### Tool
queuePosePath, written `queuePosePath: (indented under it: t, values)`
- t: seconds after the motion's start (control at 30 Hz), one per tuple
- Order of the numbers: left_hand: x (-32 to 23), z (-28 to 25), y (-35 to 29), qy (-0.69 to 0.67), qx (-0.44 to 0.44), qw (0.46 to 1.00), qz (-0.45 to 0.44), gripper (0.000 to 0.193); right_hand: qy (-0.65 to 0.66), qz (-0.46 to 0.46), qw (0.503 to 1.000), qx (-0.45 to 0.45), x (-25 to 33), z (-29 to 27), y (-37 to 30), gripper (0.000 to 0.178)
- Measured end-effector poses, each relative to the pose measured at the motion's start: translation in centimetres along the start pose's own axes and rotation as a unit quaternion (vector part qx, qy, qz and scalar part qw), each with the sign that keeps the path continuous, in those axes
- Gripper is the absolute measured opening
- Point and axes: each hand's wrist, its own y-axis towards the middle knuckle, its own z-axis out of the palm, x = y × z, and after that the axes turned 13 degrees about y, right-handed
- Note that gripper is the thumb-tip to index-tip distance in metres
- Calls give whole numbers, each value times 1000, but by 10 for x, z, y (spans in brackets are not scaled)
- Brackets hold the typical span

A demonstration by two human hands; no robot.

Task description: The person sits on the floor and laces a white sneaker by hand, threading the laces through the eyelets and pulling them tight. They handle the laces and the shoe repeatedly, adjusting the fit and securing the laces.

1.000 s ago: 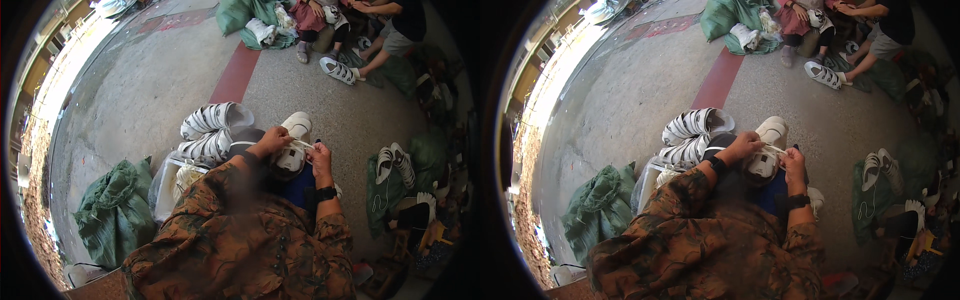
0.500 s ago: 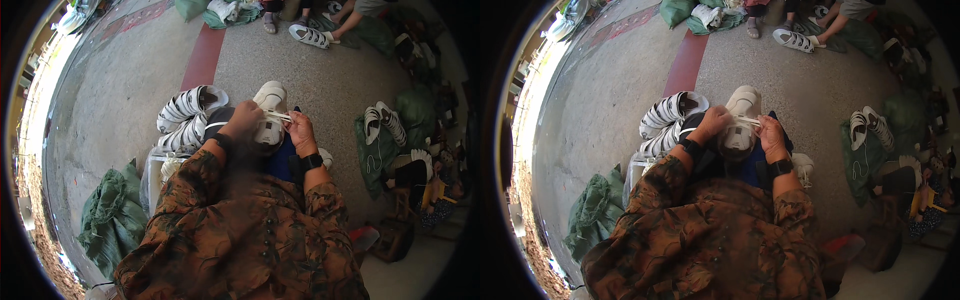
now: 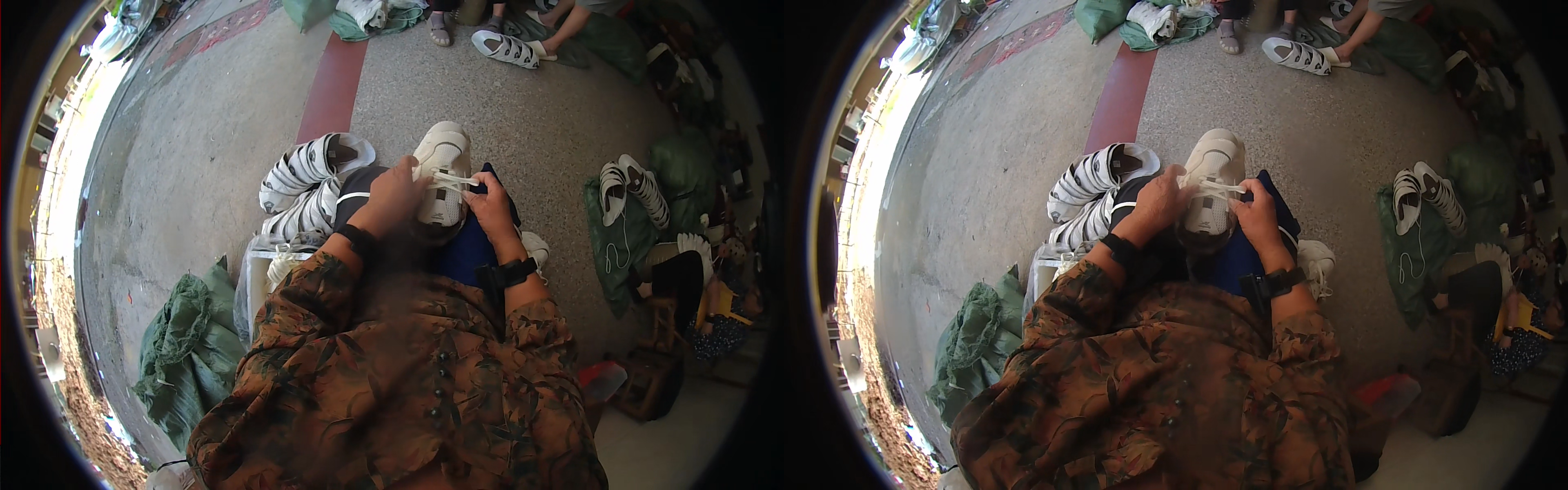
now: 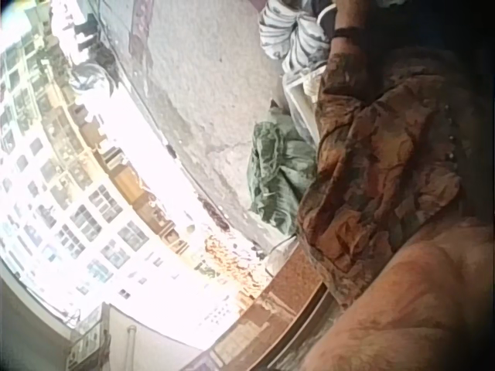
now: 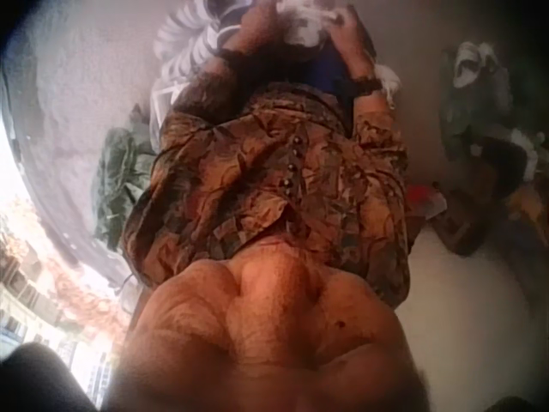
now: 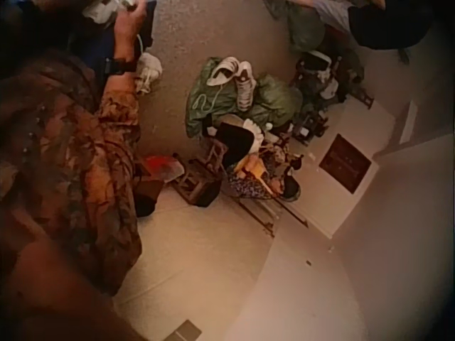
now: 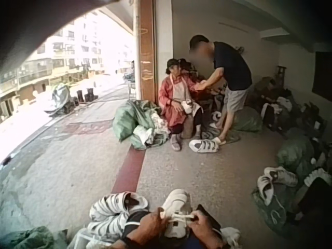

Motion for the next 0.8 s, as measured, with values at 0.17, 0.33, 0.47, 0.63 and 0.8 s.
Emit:
queuePosePath:
  t: [0.17, 0.33, 0.47, 0.63, 0.8]
  values:
    - [97, 9, 13, -357, -77, 925, -104, 11, 335, 101, 929, -123, 5, -49, -3, 17]
    - [124, -13, -11, -222, -78, 965, -112, 8, 157, 66, 983, -67, -16, -60, -21, 17]
    - [95, -12, -15, 5, -92, 996, 10, 17, -214, -29, 975, 47, 9, -36, -16, 25]
    - [30, -12, -9, 5, -122, 978, 171, 19, -272, -172, 941, 106, 22, -10, -1, 30]
    - [11, -2, -5, 60, -34, 974, 214, 17, -289, -149, 933, 154, 24, 21, 19, 23]
